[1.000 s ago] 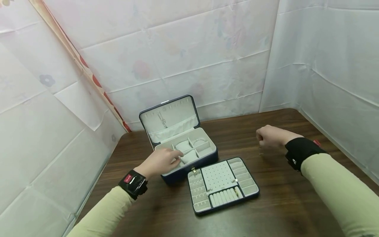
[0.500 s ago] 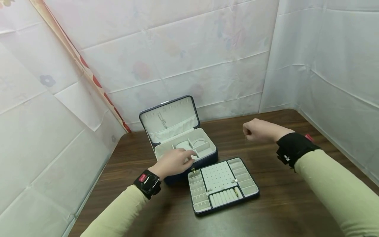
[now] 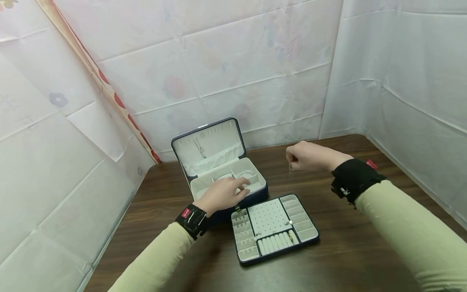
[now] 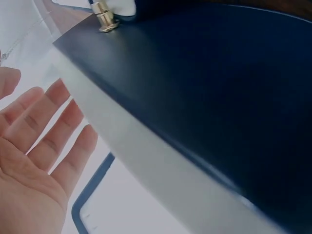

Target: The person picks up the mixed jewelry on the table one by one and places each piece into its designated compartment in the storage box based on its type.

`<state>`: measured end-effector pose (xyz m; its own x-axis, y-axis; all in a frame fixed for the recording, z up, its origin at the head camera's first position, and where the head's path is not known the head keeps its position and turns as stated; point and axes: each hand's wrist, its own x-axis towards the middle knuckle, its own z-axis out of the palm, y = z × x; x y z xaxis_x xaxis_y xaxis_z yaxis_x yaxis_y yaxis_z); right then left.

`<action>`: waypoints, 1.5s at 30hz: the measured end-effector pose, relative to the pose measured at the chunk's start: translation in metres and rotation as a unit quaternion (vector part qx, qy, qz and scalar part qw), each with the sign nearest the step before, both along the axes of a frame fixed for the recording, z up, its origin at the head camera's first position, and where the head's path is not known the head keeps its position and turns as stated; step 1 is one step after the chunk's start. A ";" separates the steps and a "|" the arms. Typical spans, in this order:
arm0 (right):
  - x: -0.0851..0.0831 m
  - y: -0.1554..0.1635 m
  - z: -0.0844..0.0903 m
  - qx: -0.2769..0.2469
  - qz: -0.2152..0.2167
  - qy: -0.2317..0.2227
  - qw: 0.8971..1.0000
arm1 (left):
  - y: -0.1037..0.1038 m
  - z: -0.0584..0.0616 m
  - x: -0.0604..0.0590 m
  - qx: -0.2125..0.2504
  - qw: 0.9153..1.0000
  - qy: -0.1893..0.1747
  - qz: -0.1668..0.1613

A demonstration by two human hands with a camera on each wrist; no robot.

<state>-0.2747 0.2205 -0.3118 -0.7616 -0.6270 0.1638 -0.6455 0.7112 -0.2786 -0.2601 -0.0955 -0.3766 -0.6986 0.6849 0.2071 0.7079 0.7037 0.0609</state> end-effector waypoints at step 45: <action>0.010 -0.074 0.029 -0.037 0.102 0.017 0.994 | 0.032 0.002 -0.011 0.174 0.976 -0.131 -0.014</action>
